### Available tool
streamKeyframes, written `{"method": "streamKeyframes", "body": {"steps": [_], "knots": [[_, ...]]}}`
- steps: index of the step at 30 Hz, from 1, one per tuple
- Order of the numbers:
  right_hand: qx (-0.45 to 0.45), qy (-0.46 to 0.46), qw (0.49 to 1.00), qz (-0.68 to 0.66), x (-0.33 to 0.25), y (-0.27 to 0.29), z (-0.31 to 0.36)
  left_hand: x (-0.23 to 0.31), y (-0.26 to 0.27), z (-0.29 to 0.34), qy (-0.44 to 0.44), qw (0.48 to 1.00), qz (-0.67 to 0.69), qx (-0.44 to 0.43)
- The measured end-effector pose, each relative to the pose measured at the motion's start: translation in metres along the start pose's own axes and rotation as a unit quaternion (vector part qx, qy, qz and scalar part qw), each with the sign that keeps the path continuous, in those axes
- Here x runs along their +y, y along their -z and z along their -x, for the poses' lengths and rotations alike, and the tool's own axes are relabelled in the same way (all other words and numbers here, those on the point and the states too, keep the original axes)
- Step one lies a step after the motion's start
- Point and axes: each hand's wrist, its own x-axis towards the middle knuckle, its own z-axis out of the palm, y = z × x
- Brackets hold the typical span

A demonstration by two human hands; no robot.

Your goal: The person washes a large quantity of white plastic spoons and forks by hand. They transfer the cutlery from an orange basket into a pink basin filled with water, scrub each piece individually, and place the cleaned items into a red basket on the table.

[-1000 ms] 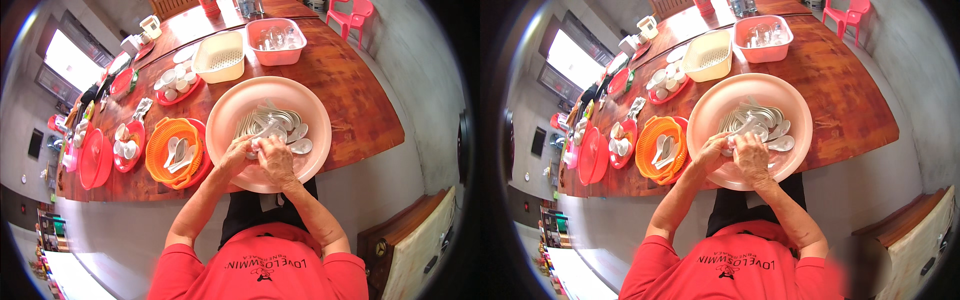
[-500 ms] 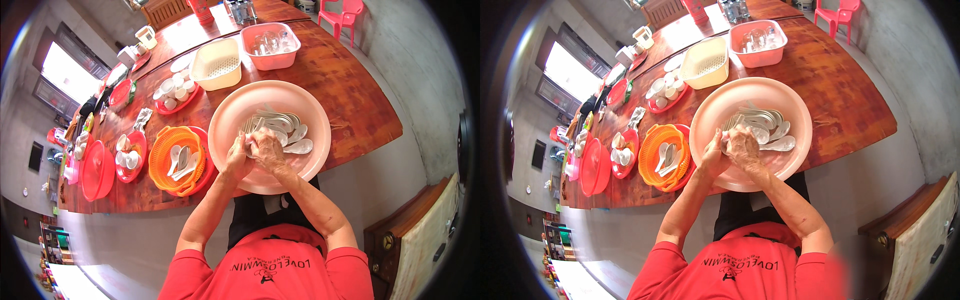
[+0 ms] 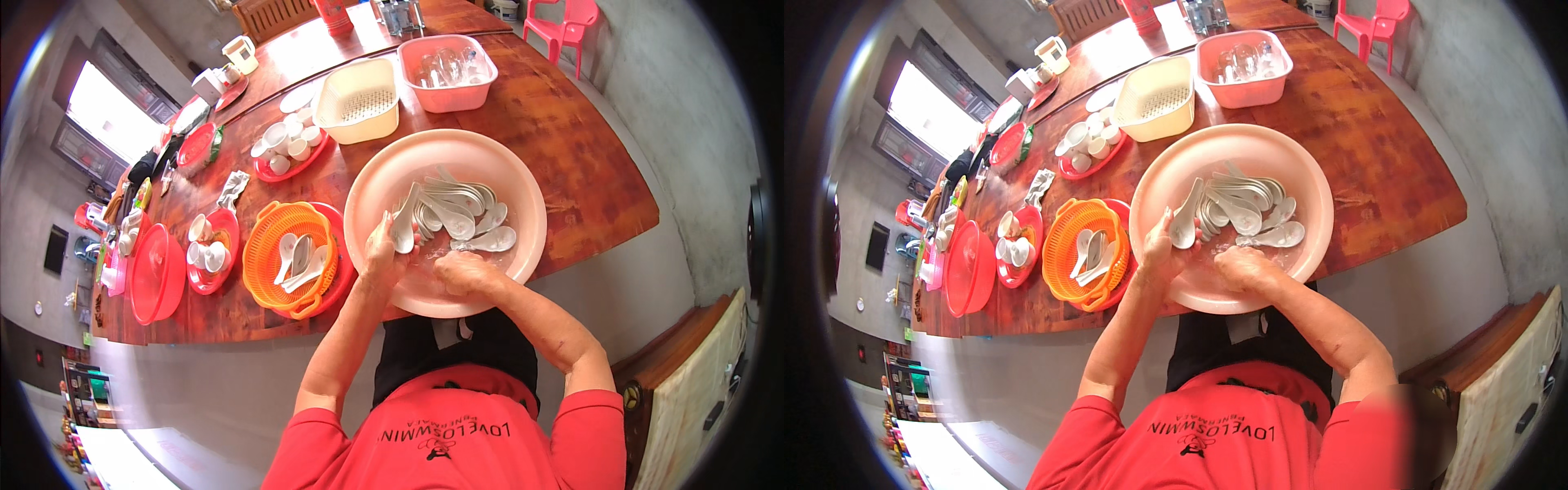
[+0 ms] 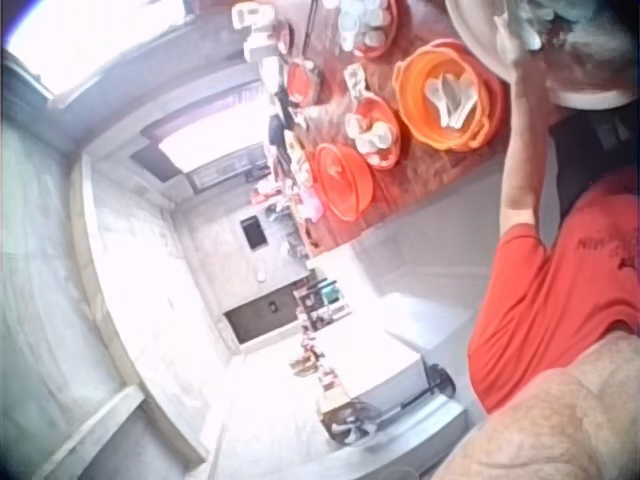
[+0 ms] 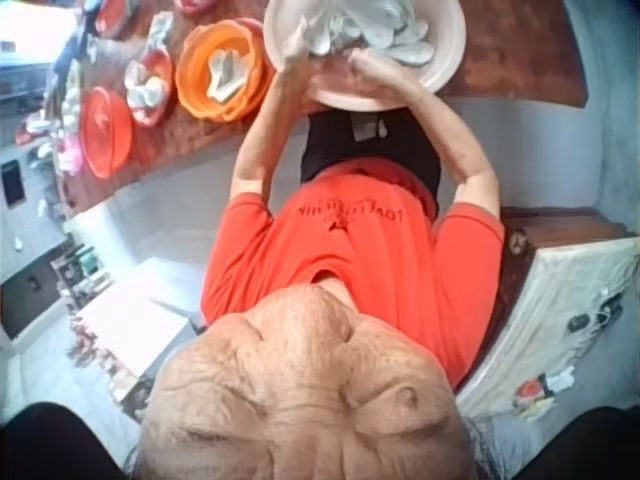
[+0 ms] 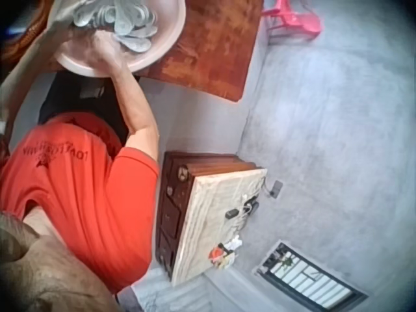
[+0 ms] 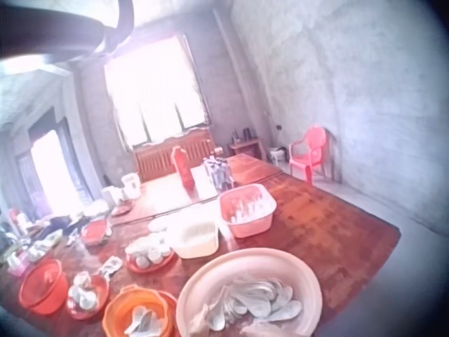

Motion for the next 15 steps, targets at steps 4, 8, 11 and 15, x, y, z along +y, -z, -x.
{"method": "streamKeyframes", "body": {"steps": [4, 8, 11, 15], "knots": [[0.345, 0.082, 0.898, -0.259, -0.027, 0.025, 0.01, -0.008, 0.002, -0.011, -0.013, 0.999, 0.028, 0.005], [0.433, 0.114, 0.879, -0.164, -0.049, 0.007, -0.016, -0.014, 0.048, -0.035, 0.064, 0.942, 0.16, -0.288], [0.49, 0.074, 0.867, -0.063, -0.033, 0.007, -0.036, -0.013, 0.008, -0.017, 0.005, 0.995, 0.044, -0.089], [0.569, -0.006, 0.822, 0.003, -0.021, 0.026, -0.049, -0.006, -0.012, 0.0, 0.002, 0.999, 0.004, -0.05]]}}
